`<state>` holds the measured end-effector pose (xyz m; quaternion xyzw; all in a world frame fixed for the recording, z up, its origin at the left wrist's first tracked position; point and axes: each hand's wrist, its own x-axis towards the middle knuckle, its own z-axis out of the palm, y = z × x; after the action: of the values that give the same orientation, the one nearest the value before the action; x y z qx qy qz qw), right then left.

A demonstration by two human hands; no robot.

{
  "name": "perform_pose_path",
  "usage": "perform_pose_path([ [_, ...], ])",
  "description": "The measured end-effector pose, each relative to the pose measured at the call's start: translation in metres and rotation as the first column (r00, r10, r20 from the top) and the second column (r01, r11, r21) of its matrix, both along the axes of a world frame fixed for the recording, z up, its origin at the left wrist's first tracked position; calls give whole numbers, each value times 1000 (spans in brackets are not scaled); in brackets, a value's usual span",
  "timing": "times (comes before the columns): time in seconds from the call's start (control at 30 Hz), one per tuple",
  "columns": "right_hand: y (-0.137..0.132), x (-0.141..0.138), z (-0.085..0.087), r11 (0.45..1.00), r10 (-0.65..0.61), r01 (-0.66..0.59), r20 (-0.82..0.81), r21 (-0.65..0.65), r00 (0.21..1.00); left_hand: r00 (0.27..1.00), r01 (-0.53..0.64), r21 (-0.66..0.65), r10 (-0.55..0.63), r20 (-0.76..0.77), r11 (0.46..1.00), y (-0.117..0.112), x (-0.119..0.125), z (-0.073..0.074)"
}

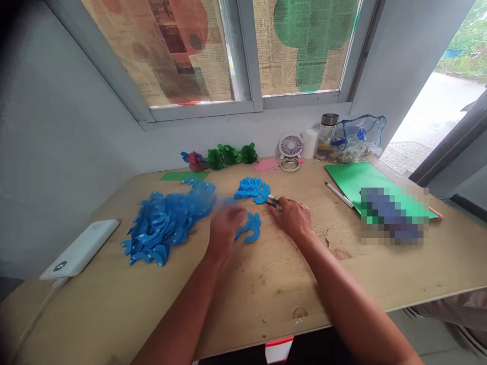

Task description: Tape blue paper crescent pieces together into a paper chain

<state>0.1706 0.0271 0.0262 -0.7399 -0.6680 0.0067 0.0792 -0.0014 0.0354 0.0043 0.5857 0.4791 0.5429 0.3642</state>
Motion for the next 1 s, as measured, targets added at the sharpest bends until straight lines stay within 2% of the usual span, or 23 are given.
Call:
perform_pose_path([
  [0.13, 3, 5, -4, 1000, -28, 28, -4, 7, 1000, 951, 70, -201, -4, 310, 977, 0, 4, -3],
  [0.3, 3, 5, -5, 998, -64, 64, -1, 1, 998, 852, 213, -297, -27, 524, 931, -4, 9, 1],
  [0.43, 6, 6, -8, 995, -95, 95, -3, -34, 995, 761, 310, -340, -18, 648, 888, -9, 10, 8],
  [0.63, 10, 10, -15, 995, -91, 90, -31, -47, 995, 671, 399, -363, 2, 742, 842, -11, 8, 12],
  [0.83, 11, 16, -18, 997, -73, 73, -47, -2, 996, 669, 424, -349, -29, 743, 836, -9, 8, 8],
  [0.93, 11, 20, -20, 989, -23, 36, -88, 143, 996, 706, 402, -339, -52, 707, 851, -6, 10, 3],
  [1.0, 11, 20, -21, 964, 65, -15, -180, 266, 981, 762, 362, -338, -67, 643, 869, -5, 11, -1],
])
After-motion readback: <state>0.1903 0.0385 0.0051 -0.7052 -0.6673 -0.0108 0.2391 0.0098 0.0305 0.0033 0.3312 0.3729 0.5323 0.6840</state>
